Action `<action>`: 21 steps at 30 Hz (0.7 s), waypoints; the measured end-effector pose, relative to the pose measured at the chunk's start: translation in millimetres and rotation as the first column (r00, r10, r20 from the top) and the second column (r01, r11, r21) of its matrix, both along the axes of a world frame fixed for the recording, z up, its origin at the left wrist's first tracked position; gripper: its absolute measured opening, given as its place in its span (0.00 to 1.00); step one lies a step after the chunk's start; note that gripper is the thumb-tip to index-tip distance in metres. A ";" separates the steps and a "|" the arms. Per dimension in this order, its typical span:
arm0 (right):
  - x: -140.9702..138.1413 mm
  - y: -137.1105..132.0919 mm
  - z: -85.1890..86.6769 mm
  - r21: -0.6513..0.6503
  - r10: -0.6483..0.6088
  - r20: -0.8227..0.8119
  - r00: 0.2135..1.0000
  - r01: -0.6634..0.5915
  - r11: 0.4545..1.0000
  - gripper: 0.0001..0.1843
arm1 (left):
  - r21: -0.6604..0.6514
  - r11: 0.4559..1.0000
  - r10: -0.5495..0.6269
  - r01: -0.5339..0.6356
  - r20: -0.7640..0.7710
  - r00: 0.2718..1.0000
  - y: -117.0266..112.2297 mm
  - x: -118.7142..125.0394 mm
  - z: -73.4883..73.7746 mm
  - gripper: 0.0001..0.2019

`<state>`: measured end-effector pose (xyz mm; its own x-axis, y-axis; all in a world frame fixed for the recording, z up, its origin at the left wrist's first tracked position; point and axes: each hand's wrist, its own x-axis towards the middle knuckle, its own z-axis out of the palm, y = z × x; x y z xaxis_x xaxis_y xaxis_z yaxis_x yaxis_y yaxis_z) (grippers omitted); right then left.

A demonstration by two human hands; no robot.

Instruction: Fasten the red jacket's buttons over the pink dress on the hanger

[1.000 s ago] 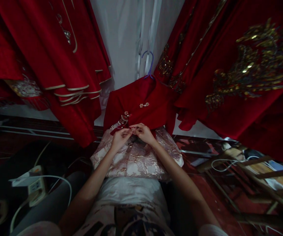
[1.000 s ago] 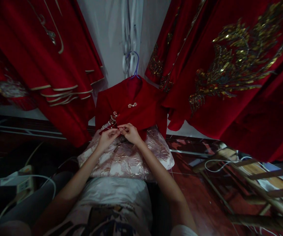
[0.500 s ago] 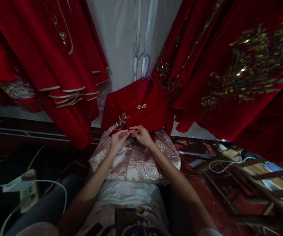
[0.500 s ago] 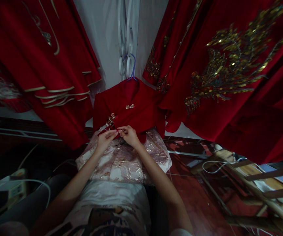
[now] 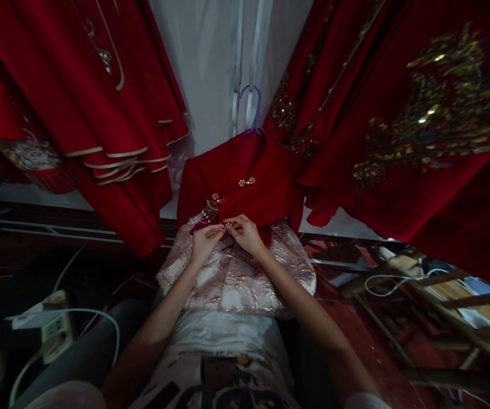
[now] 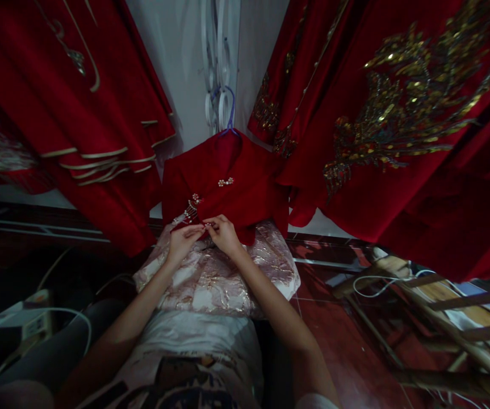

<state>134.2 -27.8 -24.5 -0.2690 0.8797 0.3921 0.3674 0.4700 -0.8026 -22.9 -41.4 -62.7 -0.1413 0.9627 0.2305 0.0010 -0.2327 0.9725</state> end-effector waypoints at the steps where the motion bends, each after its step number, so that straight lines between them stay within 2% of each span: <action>1: -0.3 -1.0 0.7 0.000 -0.002 0.003 1.000 0.002 1.000 0.11 | 0.001 1.000 0.001 -0.001 -0.013 1.000 -0.2 -0.8 0.6 0.13; 7: -4.3 -6.6 2.5 0.030 -0.006 0.003 1.000 0.006 1.000 0.10 | 0.008 1.000 0.022 -0.022 -0.056 0.998 -0.1 -6.4 3.2 0.12; 10: -5.5 -6.0 0.5 0.041 -0.016 0.019 1.000 0.015 0.999 0.10 | 0.008 1.000 -0.008 0.008 -0.036 0.999 1.2 -6.0 3.2 0.11; 12: -4.2 -3.6 -0.2 0.053 -0.022 0.058 0.998 0.019 0.998 0.10 | 0.008 0.999 -0.044 0.044 -0.007 0.999 2.1 -3.5 2.8 0.11; 14: -0.3 -0.2 1.4 0.074 -0.036 0.119 0.992 0.027 0.997 0.10 | 0.018 1.000 -0.025 0.025 0.007 1.000 2.0 0.2 2.5 0.14; 16: 6.8 3.1 6.7 0.094 -0.059 0.167 0.984 0.044 0.995 0.13 | 0.037 0.998 0.047 -0.047 -0.003 0.999 0.5 3.7 2.4 0.17; 18: 15.9 5.9 14.9 0.107 -0.084 0.174 0.981 0.066 0.992 0.15 | 0.062 0.993 0.102 -0.099 -0.045 0.994 -1.8 5.9 2.4 0.16; 21: 29.0 8.8 27.6 0.110 -0.109 0.135 0.985 0.095 0.989 0.12 | 0.110 0.990 0.100 -0.084 -0.157 0.982 -5.6 6.3 1.7 0.12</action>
